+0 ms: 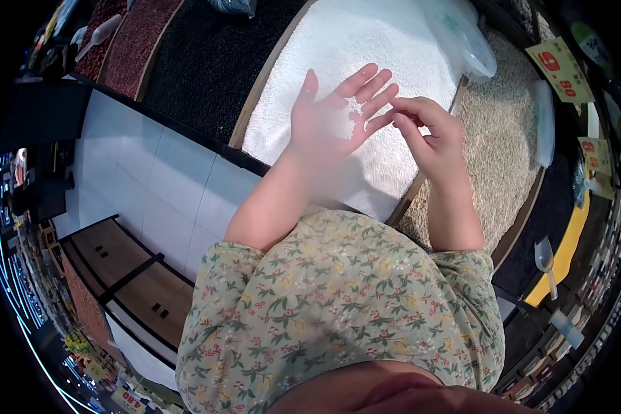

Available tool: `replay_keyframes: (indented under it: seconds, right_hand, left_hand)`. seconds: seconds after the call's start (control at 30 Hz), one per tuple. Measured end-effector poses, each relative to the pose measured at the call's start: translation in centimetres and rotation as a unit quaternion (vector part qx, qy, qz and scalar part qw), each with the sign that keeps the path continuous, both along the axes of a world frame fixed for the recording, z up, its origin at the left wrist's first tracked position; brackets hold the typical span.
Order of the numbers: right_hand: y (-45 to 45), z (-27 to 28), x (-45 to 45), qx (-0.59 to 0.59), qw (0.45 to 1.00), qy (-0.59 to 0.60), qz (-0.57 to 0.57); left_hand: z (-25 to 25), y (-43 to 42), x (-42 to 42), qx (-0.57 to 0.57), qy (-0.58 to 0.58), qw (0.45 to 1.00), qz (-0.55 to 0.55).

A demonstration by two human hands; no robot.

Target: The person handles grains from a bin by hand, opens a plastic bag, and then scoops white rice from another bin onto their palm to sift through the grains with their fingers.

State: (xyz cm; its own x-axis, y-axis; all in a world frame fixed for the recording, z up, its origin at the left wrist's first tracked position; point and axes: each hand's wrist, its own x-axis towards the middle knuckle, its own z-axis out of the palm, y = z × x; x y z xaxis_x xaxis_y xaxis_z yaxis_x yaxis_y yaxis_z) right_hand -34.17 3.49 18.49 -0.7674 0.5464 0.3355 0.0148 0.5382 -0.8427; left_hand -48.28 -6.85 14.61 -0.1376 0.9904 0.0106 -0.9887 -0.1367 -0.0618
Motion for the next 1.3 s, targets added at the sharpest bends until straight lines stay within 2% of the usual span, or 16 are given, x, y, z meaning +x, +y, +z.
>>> replay_keyframes:
  seconds: [0.2, 0.27, 0.3, 0.33, 0.37, 0.4, 0.5, 0.57, 0.83, 1.1, 1.23, 1.3]
  right_hand:
    - [-0.4, 1.1, 0.1, 0.068, 0.998, -0.017, -0.001]
    - [-0.6, 1.0, -0.2, 0.086, 0.996, -0.034, -0.002]
    - [-0.7, 0.9, -0.3, 0.105, 0.993, -0.05, 0.001]
    - [-0.6, 0.7, -0.5, 0.104, 0.993, -0.052, -0.002]
    - [-0.5, 0.5, -0.7, 0.152, 0.987, -0.05, 0.0]
    - [-0.5, 0.4, -0.8, 0.2, 0.979, -0.049, 0.002]
    - [-0.1, 0.1, -0.9, 0.242, 0.967, -0.071, 0.012]
    - [-0.1, 0.8, -1.3, 0.255, 0.964, -0.067, 0.019]
    - [0.0, 0.8, -1.4, 0.311, 0.944, -0.105, 0.044]
    - [-0.2, 1.2, -0.9, 0.423, 0.885, -0.183, 0.071]
    - [-0.2, 1.1, -0.7, 0.383, 0.907, -0.165, 0.057]
    - [0.0, 0.9, -0.3, 0.277, 0.951, -0.129, 0.056]
  left_hand:
    - [-0.4, 0.4, 0.9, 0.014, 0.023, 0.999, -0.026]
    - [-0.8, 0.5, 0.9, 0.077, -0.123, 0.986, -0.082]
    - [-0.9, 0.7, 1.0, 0.075, -0.124, 0.986, -0.085]
    - [-0.9, 0.8, 1.0, 0.061, -0.074, 0.992, -0.088]
    - [-0.9, 0.9, 1.1, 0.046, -0.023, 0.995, -0.091]
    - [-0.8, 1.0, 1.1, 0.046, -0.024, 0.994, -0.091]
    - [-0.6, 1.0, 1.2, 0.041, -0.032, 0.994, -0.097]
    - [-0.3, 1.0, 1.2, 0.005, 0.08, 0.993, -0.091]
    - [-0.2, 1.1, 1.3, -0.017, 0.122, 0.987, -0.101]
    - [-0.4, 1.3, 1.9, -0.025, 0.132, 0.983, -0.123]
    - [0.2, 1.2, 1.9, -0.031, 0.117, 0.983, -0.139]
    - [0.4, 1.1, 1.9, -0.041, 0.113, 0.981, -0.152]
